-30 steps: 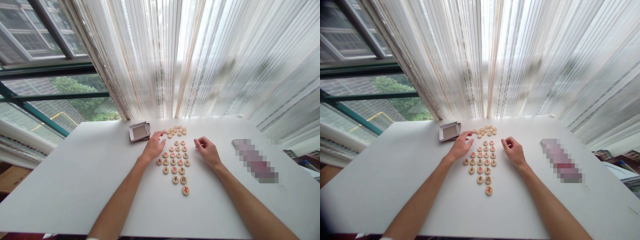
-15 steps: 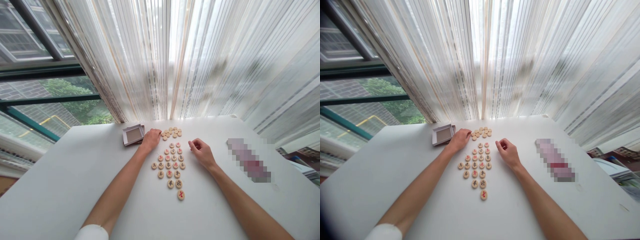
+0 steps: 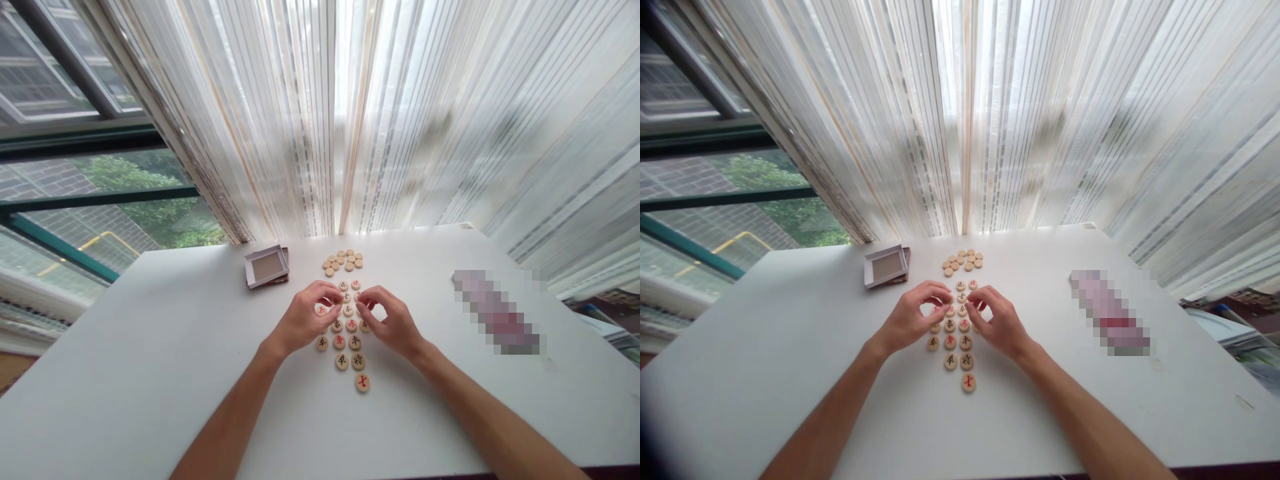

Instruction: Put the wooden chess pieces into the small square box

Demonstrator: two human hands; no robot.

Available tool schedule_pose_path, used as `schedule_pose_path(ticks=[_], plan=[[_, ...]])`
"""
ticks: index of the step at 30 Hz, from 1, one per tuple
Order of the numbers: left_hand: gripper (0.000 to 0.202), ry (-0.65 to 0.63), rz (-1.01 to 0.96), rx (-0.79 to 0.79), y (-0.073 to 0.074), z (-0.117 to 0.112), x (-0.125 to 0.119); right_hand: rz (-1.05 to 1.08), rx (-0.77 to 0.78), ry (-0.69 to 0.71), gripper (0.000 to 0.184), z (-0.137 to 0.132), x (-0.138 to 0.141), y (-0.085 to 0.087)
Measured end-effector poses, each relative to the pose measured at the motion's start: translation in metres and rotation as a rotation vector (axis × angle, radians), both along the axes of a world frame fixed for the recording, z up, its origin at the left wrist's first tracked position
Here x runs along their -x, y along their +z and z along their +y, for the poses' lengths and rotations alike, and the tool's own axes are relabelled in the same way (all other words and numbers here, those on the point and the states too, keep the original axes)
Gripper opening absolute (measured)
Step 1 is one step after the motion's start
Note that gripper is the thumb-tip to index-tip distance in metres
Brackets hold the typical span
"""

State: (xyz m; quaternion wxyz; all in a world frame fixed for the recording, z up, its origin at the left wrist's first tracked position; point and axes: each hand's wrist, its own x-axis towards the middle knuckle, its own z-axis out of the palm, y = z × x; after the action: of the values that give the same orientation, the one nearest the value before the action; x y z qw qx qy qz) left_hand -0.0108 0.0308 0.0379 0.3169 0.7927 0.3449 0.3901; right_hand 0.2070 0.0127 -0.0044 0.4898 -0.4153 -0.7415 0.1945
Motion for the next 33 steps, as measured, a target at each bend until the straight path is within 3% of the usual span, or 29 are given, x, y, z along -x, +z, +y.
schedule_pose_path(ticks=[4,13,33], plan=[[0.013,0.008,-0.124,0.099,-0.01,-0.012,-0.006,0.004,-0.081,0.119,0.023,-0.009,0.008,0.003],[0.02,-0.009,-0.255,0.28,-0.017,-0.025,-0.005,-0.016,-0.127,0.17,0.029,-0.014,0.011,0.004],[0.024,0.091,-0.042,-0.072,-0.032,-0.029,-0.008,-0.012,-0.034,0.104,0.017,-0.014,0.011,0.003]])
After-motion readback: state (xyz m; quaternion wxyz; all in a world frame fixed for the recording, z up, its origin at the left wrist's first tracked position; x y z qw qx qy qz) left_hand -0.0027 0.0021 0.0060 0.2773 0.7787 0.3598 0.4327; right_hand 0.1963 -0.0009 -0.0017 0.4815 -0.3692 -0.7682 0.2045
